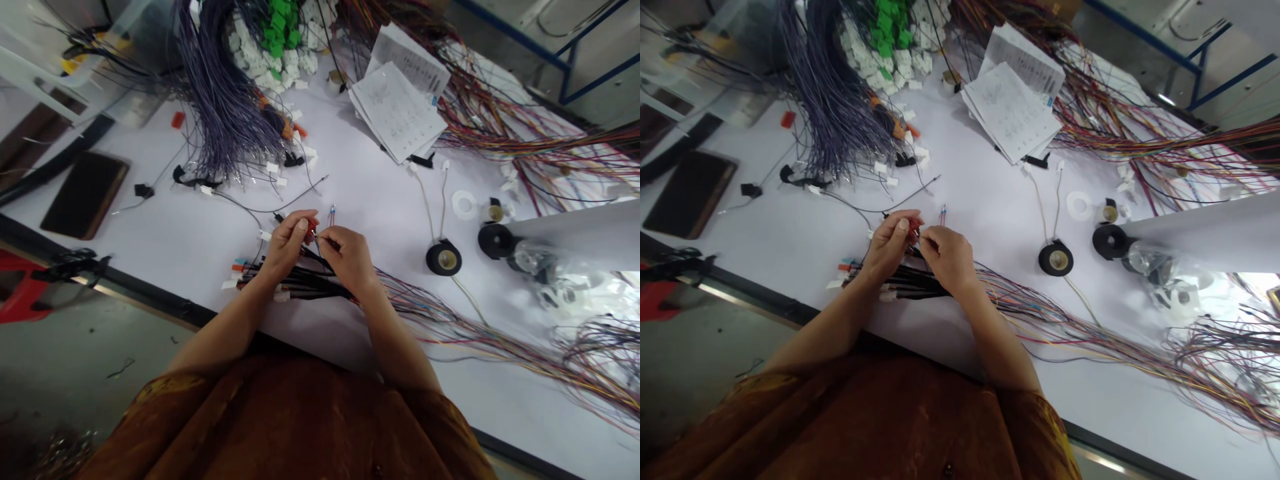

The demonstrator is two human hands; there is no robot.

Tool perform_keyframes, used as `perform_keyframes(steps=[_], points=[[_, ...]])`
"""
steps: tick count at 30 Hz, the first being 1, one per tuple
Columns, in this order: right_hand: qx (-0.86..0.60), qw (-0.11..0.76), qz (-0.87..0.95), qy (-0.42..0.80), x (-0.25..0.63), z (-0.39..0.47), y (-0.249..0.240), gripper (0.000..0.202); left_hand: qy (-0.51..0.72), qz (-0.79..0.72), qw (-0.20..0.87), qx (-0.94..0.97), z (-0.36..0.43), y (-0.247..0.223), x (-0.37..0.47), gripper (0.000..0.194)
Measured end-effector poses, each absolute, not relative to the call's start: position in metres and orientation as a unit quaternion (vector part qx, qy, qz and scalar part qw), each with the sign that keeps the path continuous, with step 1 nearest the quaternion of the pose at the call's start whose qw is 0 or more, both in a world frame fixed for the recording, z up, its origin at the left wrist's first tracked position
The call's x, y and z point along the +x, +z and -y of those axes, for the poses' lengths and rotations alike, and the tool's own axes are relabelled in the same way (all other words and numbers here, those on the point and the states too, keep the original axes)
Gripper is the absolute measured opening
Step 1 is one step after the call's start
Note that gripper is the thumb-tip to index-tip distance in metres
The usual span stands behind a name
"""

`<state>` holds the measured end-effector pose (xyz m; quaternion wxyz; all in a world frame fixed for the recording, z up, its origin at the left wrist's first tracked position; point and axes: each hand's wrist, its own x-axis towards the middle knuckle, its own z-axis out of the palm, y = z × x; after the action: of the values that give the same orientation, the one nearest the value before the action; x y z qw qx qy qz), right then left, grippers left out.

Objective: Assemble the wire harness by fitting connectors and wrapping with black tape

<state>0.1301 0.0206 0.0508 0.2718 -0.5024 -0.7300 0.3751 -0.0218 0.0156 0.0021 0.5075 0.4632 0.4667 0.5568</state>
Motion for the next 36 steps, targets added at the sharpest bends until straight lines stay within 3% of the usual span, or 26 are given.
perform_keyframes(steps=[5, 11, 25, 31, 34, 36], points=[[-0.528, 0.287, 0.729, 0.328, 0.124, -0.017, 0.042, 0.022, 0.544, -0.484, 0.423, 0.539, -0.015, 0.007, -0.020, 0.028], [-0.519, 0.337, 0.701, 0.354, 0.122, -0.014, 0.031, 0.023, 0.545, -0.491, 0.391, 0.555, -0.014, 0.005, -0.017, 0.032], [-0.494, 0.394, 0.685, 0.362, 0.126, -0.006, 0.024, 0.018, 0.542, -0.482, 0.434, 0.534, -0.012, 0.005, -0.015, 0.029], [-0.506, 0.348, 0.702, 0.361, 0.129, -0.004, 0.042, 0.013, 0.556, -0.485, 0.495, 0.460, -0.012, 0.017, -0.018, 0.037], [-0.512, 0.288, 0.721, 0.367, 0.130, -0.003, 0.058, 0.024, 0.567, -0.485, 0.534, 0.398, -0.012, 0.023, -0.022, 0.042], [-0.501, 0.268, 0.707, 0.421, 0.132, -0.005, 0.066, 0.014, 0.547, -0.487, 0.569, 0.374, -0.012, 0.027, -0.025, 0.047]])
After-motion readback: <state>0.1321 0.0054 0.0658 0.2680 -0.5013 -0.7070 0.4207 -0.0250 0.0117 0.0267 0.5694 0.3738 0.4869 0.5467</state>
